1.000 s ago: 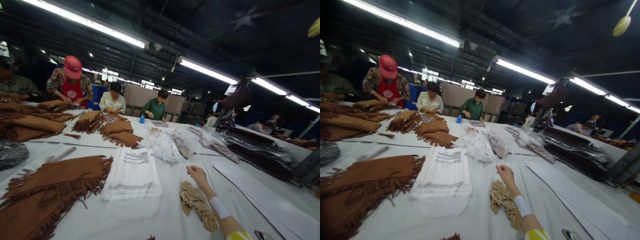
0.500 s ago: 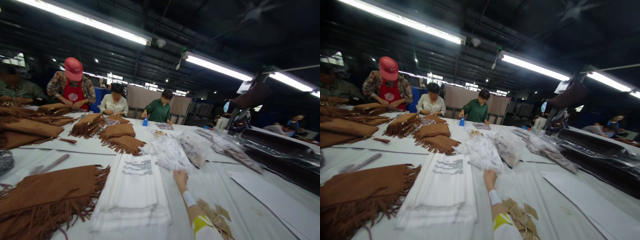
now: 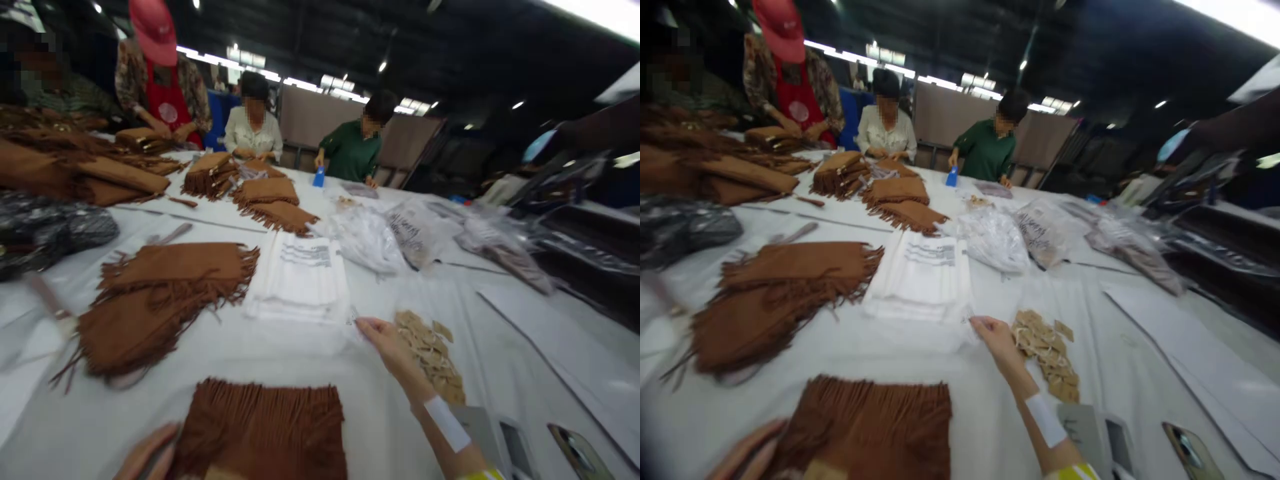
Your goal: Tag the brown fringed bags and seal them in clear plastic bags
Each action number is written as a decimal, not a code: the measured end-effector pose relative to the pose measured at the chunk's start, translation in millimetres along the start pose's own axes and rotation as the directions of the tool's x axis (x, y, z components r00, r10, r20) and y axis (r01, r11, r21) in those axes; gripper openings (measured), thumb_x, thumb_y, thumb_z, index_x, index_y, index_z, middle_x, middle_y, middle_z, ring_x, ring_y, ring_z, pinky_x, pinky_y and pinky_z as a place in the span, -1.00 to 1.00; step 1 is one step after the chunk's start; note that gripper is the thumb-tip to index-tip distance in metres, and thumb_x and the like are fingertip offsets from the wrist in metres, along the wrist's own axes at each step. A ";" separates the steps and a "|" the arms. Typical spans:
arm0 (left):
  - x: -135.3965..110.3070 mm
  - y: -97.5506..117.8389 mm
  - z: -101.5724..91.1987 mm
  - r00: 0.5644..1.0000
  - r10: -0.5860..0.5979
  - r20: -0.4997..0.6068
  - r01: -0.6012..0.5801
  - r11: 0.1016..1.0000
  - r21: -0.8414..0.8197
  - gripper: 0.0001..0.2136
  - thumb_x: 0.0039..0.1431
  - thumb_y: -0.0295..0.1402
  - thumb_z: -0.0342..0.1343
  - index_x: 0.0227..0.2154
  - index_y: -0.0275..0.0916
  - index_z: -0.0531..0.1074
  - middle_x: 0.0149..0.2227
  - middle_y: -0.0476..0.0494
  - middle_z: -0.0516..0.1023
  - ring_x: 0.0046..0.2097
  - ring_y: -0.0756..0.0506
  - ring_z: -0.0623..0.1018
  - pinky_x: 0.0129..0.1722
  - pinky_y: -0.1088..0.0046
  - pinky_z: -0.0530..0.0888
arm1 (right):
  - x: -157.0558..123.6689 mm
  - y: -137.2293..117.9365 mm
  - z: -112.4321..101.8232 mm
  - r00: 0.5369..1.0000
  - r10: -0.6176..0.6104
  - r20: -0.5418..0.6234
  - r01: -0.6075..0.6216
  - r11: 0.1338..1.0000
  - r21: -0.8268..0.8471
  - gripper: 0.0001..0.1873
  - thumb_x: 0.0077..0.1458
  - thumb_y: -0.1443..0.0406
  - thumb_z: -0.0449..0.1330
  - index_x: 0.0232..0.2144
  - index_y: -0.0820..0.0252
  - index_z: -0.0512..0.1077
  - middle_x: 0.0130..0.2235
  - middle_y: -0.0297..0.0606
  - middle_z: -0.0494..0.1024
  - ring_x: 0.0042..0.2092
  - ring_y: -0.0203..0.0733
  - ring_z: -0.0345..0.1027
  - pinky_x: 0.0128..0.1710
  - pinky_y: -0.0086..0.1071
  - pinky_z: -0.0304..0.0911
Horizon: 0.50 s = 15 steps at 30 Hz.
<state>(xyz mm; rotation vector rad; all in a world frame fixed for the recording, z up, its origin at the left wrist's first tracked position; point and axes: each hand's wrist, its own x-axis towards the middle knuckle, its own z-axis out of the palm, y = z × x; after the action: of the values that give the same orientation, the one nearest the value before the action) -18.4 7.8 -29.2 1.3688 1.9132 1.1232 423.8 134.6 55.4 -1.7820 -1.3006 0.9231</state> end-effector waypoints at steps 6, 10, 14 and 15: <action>-39.4 9.8 -41.3 0.985 0.158 0.074 -0.164 0.984 0.076 -0.71 0.17 -0.15 0.07 -0.13 -0.17 0.45 -0.20 -0.12 0.53 -0.24 -0.09 0.51 -0.18 0.30 0.50 | -115.2 -20.4 53.6 0.985 0.155 0.080 -0.167 0.968 0.185 -0.43 -0.21 -0.01 0.35 -0.23 0.30 0.57 -0.27 -0.13 0.63 -0.32 -0.11 0.45 -0.36 -0.33 0.32; -51.6 33.3 -37.7 0.858 0.374 0.351 -0.409 0.912 0.026 -0.69 0.18 -0.27 0.10 -0.01 -0.13 0.38 -0.14 -0.14 0.46 -0.17 -0.07 0.50 -0.18 0.40 0.50 | -168.2 -22.8 63.4 0.982 0.188 0.013 -0.188 0.973 0.135 -0.49 -0.17 0.00 0.31 -0.27 0.28 0.57 -0.28 -0.12 0.64 -0.29 -0.03 0.49 -0.31 -0.27 0.38; -58.8 40.7 -27.3 0.721 0.408 0.560 -0.562 0.817 0.127 -0.66 0.13 -0.31 0.15 -0.01 -0.15 0.37 -0.17 -0.15 0.43 -0.15 -0.14 0.49 -0.17 0.30 0.51 | -191.6 -27.4 71.6 0.984 -0.012 -0.175 -0.002 0.997 -0.080 -0.59 -0.04 0.03 0.21 -0.28 0.22 0.57 -0.26 -0.15 0.63 -0.23 -0.04 0.49 -0.21 -0.26 0.36; -59.5 40.3 -24.7 0.710 0.404 0.577 -0.586 0.793 0.166 -0.69 0.16 -0.32 0.11 -0.02 -0.16 0.38 -0.19 -0.15 0.43 -0.18 -0.14 0.49 -0.20 0.29 0.51 | -194.7 -30.5 75.3 0.970 -0.118 -0.212 0.083 0.982 -0.169 -0.62 0.02 0.05 0.18 -0.28 0.21 0.56 -0.26 -0.16 0.62 -0.24 -0.07 0.48 -0.20 -0.27 0.35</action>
<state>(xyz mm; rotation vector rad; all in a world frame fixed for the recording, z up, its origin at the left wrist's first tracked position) 2.7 -50.2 15.2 2.2262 1.3929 0.5334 300.2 -35.7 71.1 -1.8610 -1.3365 0.5594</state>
